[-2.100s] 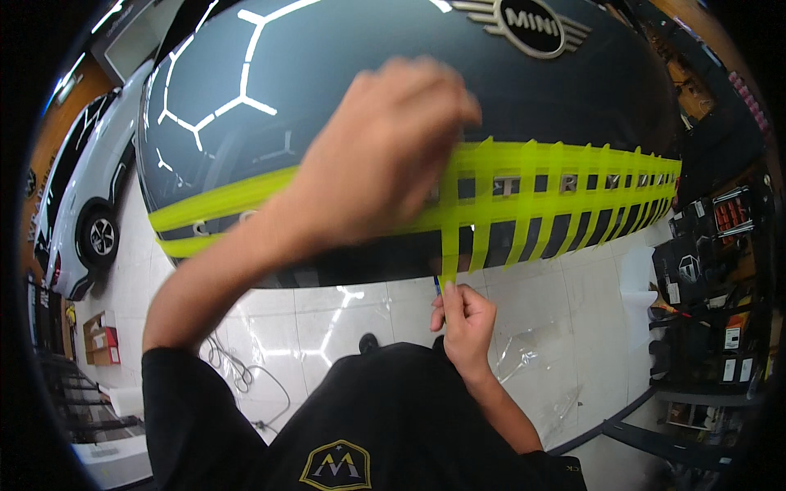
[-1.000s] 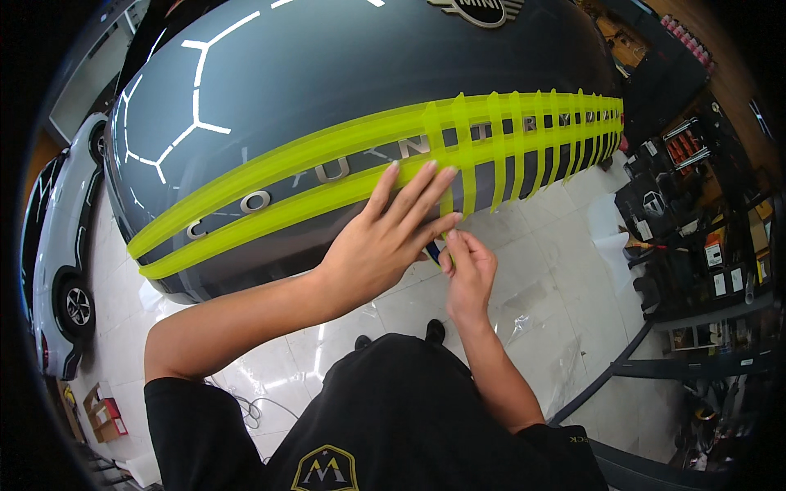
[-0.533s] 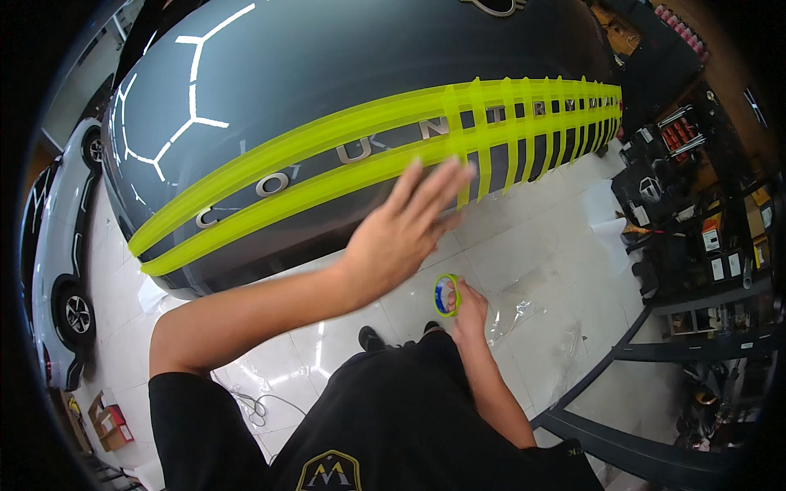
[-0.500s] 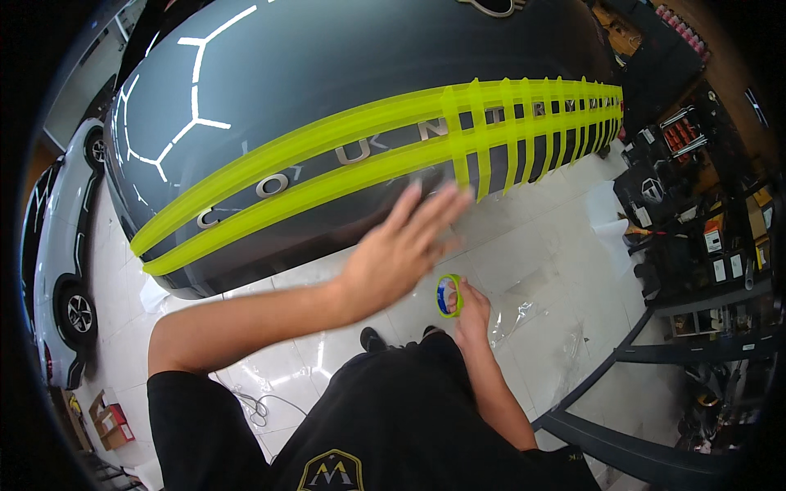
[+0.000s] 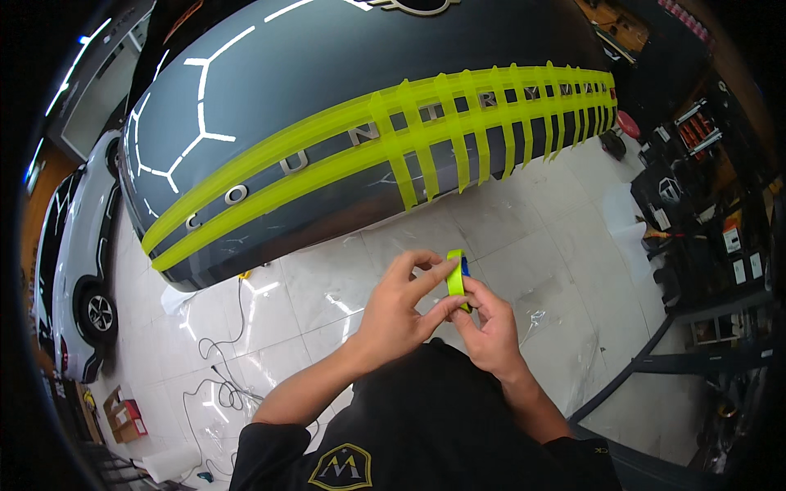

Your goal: The person applies strips of bright yellow tape vertically across the rear of a dark grey car, covering the 'COUNTRYMAN' lettering. They repeatedly tear tape from a roll and smooth it onto the vehicle's surface, creating a grid-like pattern over the text.

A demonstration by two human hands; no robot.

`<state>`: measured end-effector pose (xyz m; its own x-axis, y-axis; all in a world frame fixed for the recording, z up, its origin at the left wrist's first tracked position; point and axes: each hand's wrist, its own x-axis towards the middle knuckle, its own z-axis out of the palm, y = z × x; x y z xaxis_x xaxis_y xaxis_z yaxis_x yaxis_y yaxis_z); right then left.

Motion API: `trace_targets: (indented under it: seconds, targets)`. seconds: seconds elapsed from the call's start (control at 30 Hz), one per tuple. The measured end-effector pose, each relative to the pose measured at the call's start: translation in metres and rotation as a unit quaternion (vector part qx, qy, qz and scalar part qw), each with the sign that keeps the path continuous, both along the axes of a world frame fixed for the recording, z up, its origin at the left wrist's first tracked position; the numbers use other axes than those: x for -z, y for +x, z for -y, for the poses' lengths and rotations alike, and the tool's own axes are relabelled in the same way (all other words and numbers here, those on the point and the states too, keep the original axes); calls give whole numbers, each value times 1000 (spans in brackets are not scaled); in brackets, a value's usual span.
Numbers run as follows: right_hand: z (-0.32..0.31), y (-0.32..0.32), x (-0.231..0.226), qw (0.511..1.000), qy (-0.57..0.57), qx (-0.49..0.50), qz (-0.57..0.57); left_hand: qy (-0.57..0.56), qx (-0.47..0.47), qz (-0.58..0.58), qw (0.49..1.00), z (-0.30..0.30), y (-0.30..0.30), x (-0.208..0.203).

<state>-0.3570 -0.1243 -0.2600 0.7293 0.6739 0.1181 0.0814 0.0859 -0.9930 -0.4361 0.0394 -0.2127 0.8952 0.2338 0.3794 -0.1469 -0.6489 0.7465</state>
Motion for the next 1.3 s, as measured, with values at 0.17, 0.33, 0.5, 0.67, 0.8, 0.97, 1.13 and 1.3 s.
trace_targets:
  seconds: [0.17,0.33,0.5,0.67,0.8,0.97,1.13,1.3]
  targets:
    - [9,3,7,999,1,-31,23,-3,-45,69,997,16,-3,17]
    - [17,0,-5,994,-17,-92,50,19,-89,91,992,23,-11,27]
    - [15,-1,-4,993,5,-116,25,113,-146,117,976,34,-17,23]
    - [-15,22,30,988,-12,-76,-132,121,-103,171,972,26,-40,-48]
    - [-20,15,1,991,41,-78,-103,100,-121,-2,988,0,-26,-80]
    - [-23,7,-3,990,31,-120,-71,135,-96,-53,985,-13,-18,-43]
    - [-28,1,-6,997,19,-35,65,123,-58,13,991,-23,-13,-34]
    - [-38,6,-14,921,36,34,386,71,-95,-34,992,-53,-25,-46]
